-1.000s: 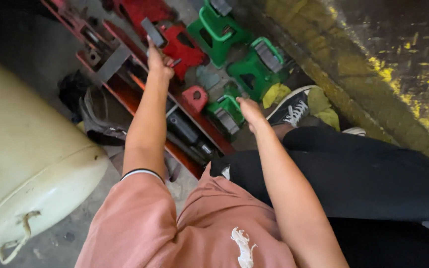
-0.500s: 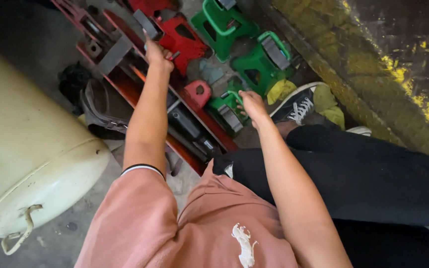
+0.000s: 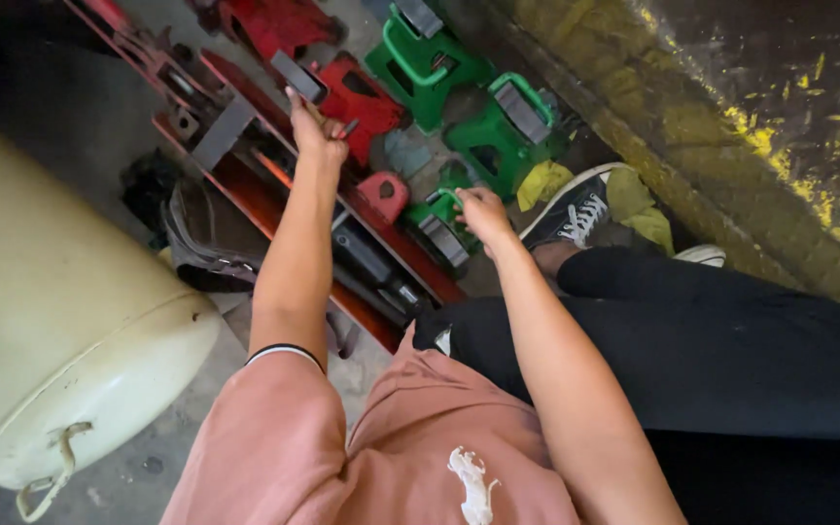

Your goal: The person cleans a green metal car jack with a yellow cloth, wiping its surfaces thoroughly. They then place it aside and pick up a red metal car jack, cleaning it with the same cloth. Finally, they clean a long, dark metal tool with the cloth.

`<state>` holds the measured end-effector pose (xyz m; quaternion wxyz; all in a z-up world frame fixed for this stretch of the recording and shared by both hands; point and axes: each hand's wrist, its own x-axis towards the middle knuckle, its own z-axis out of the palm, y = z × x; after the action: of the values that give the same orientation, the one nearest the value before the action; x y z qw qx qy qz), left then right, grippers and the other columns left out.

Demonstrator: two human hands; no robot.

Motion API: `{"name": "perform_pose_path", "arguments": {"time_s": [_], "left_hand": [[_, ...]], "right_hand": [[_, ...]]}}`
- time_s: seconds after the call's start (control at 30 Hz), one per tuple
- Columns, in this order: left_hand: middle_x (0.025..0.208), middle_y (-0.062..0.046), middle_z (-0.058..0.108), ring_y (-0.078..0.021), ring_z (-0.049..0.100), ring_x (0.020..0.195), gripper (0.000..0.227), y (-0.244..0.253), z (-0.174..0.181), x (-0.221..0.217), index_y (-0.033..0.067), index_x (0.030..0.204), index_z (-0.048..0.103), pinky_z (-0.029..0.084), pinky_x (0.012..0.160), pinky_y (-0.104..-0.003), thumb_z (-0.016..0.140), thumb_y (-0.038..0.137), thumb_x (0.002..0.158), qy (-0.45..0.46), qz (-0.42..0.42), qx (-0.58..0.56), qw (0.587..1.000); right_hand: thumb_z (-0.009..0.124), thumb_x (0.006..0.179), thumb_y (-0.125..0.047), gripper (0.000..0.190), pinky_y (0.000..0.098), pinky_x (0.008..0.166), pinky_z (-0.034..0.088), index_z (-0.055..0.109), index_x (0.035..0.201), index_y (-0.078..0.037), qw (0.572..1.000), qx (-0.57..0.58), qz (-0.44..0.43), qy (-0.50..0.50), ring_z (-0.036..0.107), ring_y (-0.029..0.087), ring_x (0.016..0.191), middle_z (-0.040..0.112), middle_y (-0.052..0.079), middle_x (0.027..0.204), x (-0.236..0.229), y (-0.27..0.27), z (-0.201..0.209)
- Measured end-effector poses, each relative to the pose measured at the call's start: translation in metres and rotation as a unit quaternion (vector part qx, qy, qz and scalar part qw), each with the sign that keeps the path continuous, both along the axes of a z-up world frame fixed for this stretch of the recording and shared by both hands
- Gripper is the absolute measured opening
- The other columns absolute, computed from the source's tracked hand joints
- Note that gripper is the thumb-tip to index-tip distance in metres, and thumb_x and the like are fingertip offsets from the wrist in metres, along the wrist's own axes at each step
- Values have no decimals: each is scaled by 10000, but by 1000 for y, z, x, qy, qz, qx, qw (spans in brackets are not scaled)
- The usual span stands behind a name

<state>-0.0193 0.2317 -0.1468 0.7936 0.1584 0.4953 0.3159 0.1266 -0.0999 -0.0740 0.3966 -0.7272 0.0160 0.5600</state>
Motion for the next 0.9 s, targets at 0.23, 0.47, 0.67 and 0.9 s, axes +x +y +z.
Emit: {"name": "perform_pose_path", "arguments": {"time_s": [0.23, 0.47, 0.67, 0.9], "left_hand": [[790, 12, 232, -138, 201, 461, 614, 34, 14, 19, 175, 1360, 619, 211, 439, -304, 448, 687, 1067, 70, 6, -49, 996], [764, 30, 612, -116, 211, 431, 453, 27, 27, 18, 248, 1109, 706, 201, 411, -277, 459, 606, 980, -12, 3, -34, 999], [646, 22, 414, -130, 220, 439, 474, 41, 5, 22, 176, 1027, 665, 199, 420, -296, 541, 632, 998, 10, 10, -46, 999], [608, 20, 378, -130, 230, 434, 407, 32, 4, 7, 232, 931, 646, 192, 417, -300, 536, 624, 940, 52, 23, -18, 998]], "right_hand": [[633, 971, -397, 360, 350, 632, 488, 703, 1099, -69, 1000, 2, -18, -13, 692, 179, 804, 720, 60, 982, 2, 9, -7], [623, 965, -408, 360, 326, 648, 499, 697, 1131, -98, 1000, -17, -10, 19, 675, 143, 798, 742, 38, 994, -1, 8, -6], [620, 956, -411, 365, 331, 654, 514, 684, 1139, -102, 1000, -19, -21, 5, 701, 151, 794, 730, 34, 976, 8, 11, 5], [623, 948, -398, 346, 337, 645, 500, 692, 1115, -103, 999, -27, -18, 13, 690, 148, 748, 732, 12, 928, 3, 7, 13]]}}
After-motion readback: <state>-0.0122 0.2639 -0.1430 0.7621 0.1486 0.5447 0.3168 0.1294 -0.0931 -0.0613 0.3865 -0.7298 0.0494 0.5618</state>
